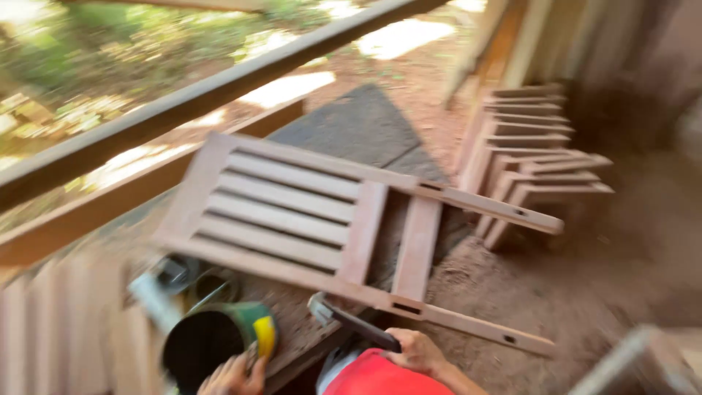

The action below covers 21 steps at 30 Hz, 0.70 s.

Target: The person assembles a slatted wooden furniture panel on a rustic workbench. They take nails from a bucket, position the frame, hammer nails into the joints, flip the panel over, and hammer nails into the other side, then lift the panel to work on it.

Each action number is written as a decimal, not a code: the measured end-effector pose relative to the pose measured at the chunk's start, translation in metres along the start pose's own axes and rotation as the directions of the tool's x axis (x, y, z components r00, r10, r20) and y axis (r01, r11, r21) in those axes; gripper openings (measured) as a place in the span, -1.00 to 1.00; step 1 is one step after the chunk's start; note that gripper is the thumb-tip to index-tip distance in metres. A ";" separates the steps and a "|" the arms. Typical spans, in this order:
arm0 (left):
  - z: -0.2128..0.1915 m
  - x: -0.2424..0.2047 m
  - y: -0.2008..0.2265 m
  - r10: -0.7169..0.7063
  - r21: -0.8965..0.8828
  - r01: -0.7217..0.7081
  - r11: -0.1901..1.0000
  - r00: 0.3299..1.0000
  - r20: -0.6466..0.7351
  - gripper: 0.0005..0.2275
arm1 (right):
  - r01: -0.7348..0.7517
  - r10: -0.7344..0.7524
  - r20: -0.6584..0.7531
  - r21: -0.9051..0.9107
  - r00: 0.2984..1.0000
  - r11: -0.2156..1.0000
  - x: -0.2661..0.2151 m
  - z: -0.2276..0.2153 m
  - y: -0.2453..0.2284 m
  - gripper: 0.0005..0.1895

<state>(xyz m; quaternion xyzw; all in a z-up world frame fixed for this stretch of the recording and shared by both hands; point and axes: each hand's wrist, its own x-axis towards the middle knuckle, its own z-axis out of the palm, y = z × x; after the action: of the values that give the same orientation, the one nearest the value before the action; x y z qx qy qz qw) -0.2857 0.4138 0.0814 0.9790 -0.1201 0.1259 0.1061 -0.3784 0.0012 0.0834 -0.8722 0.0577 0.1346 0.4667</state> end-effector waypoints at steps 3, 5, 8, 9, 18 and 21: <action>-0.065 0.036 0.032 -0.030 0.060 0.029 0.998 1.000 0.008 -0.85 | -0.008 0.019 0.102 -0.103 0.995 0.995 0.023 0.023 0.005 -0.61; -0.086 0.046 0.037 0.011 0.040 -0.011 0.999 1.000 0.018 -0.87 | -0.026 0.047 0.123 -0.166 0.991 0.986 0.039 0.038 0.008 -0.54; -0.107 0.045 0.038 0.036 0.030 -0.037 0.999 0.999 0.037 -0.84 | 0.014 0.011 0.073 -0.339 0.997 0.941 0.060 0.057 0.004 -0.48; -0.111 0.042 0.038 0.030 0.028 -0.031 0.999 0.999 0.033 -0.86 | 0.010 0.028 0.097 -0.371 0.995 0.929 0.068 0.060 -0.003 -0.43; -0.115 0.042 0.036 -0.050 -0.037 0.050 0.998 0.999 0.002 -0.89 | 0.184 -0.160 0.092 -0.412 0.983 0.893 0.105 0.082 -0.008 -0.39; -0.105 0.039 0.035 -0.058 -0.008 0.058 0.998 0.998 -0.019 -0.91 | 0.228 -0.199 0.110 -0.433 0.974 0.872 0.104 0.088 0.007 -0.34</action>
<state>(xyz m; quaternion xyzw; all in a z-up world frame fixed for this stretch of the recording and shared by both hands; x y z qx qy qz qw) -0.2817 0.3976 0.1975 0.9804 -0.0913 0.1318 0.1144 -0.2964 0.0729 0.0017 -0.9519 -0.0855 0.1187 0.2694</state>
